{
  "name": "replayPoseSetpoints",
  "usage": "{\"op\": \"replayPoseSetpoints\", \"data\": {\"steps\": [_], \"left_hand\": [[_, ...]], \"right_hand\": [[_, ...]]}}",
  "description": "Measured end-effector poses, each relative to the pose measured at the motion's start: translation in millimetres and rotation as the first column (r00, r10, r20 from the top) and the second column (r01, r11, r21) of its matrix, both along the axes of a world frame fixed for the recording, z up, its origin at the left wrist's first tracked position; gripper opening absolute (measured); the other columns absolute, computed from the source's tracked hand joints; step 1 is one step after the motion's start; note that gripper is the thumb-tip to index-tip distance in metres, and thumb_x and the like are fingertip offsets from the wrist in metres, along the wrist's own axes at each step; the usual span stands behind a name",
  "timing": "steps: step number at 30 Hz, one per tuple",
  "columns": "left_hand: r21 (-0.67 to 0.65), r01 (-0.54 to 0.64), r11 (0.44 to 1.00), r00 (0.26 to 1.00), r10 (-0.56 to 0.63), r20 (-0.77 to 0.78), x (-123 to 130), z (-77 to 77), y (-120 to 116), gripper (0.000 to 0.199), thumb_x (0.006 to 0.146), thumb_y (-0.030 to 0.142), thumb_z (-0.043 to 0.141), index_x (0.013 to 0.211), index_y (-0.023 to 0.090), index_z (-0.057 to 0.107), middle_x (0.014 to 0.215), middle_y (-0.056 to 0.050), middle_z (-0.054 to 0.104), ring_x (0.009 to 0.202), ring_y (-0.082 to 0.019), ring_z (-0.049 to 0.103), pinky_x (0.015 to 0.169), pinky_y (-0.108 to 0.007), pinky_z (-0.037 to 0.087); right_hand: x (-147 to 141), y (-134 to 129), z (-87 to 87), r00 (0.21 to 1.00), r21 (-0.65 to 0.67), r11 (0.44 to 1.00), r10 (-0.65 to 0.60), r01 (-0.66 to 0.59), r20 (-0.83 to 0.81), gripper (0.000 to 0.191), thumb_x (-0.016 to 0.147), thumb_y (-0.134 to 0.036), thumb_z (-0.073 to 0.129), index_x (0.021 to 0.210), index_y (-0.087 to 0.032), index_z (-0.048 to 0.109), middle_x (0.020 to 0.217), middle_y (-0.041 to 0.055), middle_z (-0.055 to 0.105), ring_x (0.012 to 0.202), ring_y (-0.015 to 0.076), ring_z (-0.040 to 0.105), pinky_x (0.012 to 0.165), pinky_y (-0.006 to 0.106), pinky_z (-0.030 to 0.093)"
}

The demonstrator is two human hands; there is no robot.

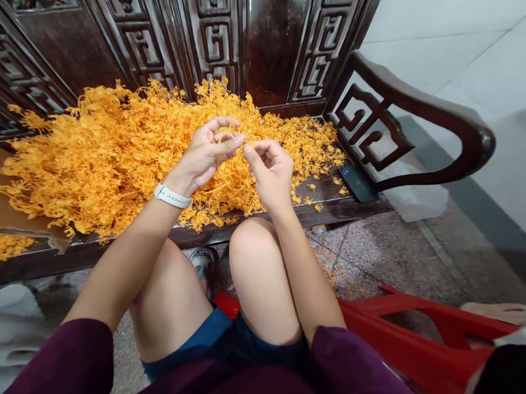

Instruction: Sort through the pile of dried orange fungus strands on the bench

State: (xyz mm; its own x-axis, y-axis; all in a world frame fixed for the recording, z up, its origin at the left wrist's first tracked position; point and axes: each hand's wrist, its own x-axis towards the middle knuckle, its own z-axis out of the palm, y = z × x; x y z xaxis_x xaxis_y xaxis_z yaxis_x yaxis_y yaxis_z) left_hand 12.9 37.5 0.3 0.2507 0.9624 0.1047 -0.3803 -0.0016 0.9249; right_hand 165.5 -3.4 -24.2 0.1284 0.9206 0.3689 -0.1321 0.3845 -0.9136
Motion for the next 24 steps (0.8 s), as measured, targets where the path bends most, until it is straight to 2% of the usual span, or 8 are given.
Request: {"op": "replayPoseSetpoints", "data": {"steps": [8,13,15,16,19,21,22,24], "left_hand": [[-0.021,-0.084,0.996,0.991,0.085,0.099,8,-4.0,-1,0.032,0.083,0.006,0.079,0.106,0.021,0.062,0.081,0.004,0.068,0.082,-0.008,0.071,0.078,-0.02,0.053],[-0.027,-0.163,0.986,0.974,0.166,0.155,22,-5.8,-3,0.032,0.082,0.003,0.078,0.102,0.022,0.061,0.083,0.004,0.069,0.086,-0.009,0.074,0.079,-0.02,0.053],[-0.07,-0.238,0.969,0.957,0.246,0.153,17,-9.5,8,0.028,0.086,0.005,0.076,0.101,0.023,0.061,0.09,0.003,0.074,0.08,-0.008,0.072,0.073,-0.02,0.052],[-0.1,-0.287,0.953,0.942,0.3,0.148,10,-12.3,16,0.025,0.088,0.007,0.074,0.1,0.024,0.061,0.093,0.002,0.076,0.076,-0.008,0.07,0.069,-0.021,0.051],[-0.127,-0.375,0.918,0.914,0.389,0.113,-20,-22.2,42,0.016,0.093,0.013,0.071,0.095,0.026,0.063,0.101,0.001,0.079,0.077,-0.009,0.068,0.065,-0.023,0.051],[-0.083,-0.344,0.935,0.934,0.35,0.074,-40,-27.0,53,0.013,0.093,0.025,0.077,0.097,0.028,0.066,0.109,0.0,0.08,0.079,-0.01,0.069,0.065,-0.023,0.052],[-0.068,-0.338,0.939,0.937,0.342,0.067,-48,-28.0,55,0.015,0.092,0.029,0.08,0.099,0.029,0.067,0.112,-0.001,0.08,0.082,-0.01,0.07,0.066,-0.023,0.053],[-0.043,-0.31,0.95,0.948,0.312,0.059,-56,-26.8,53,0.024,0.091,0.037,0.083,0.105,0.027,0.067,0.117,-0.003,0.079,0.093,-0.012,0.074,0.072,-0.023,0.058]], "right_hand": [[3,-5,1.0,0.975,-0.014,0.977,0.213,-0.213,0.062,0.028,0.091,-0.05,0.082,0.087,-0.026,0.07,0.073,-0.0021,0.06,0.064,0.0127,0.053,0.063,0.029,0.048],[7,-4,-3.0,0.951,0.091,0.948,0.308,-0.306,-0.009,0.023,0.091,-0.042,0.085,0.091,-0.024,0.071,0.072,-0.0034,0.061,0.061,0.0097,0.053,0.06,0.024,0.045],[7,-12,3.7,0.885,0.125,0.878,0.465,-0.463,0.012,0.02,0.091,-0.037,0.086,0.089,-0.022,0.073,0.073,-0.0024,0.064,0.062,0.0092,0.056,0.06,0.023,0.045],[6,-18,8.8,0.81,0.111,0.802,0.583,-0.587,0.068,0.018,0.091,-0.035,0.086,0.088,-0.02,0.075,0.075,-0.0009,0.068,0.065,0.0099,0.06,0.062,0.024,0.047],[2,-36,23.3,0.412,-0.041,0.437,0.873,-0.899,0.262,0.015,0.092,-0.029,0.084,0.092,-0.015,0.081,0.084,0.0049,0.077,0.074,0.0123,0.069,0.071,0.026,0.054],[2,-40,25.2,0.25,-0.12,0.294,0.923,-0.948,0.292,0.014,0.093,-0.026,0.084,0.099,-0.014,0.083,0.088,0.0071,0.08,0.076,0.0122,0.071,0.071,0.025,0.055],[3,-37,23.0,0.252,-0.127,0.294,0.929,-0.947,0.27,0.014,0.091,-0.026,0.085,0.1,-0.015,0.084,0.088,0.0071,0.081,0.074,0.0122,0.071,0.069,0.025,0.055],[9,-26,14.4,0.434,-0.069,0.446,0.891,-0.893,0.136,0.016,0.086,-0.03,0.089,0.096,-0.019,0.085,0.082,0.0044,0.079,0.066,0.0117,0.069,0.061,0.024,0.053]]}}
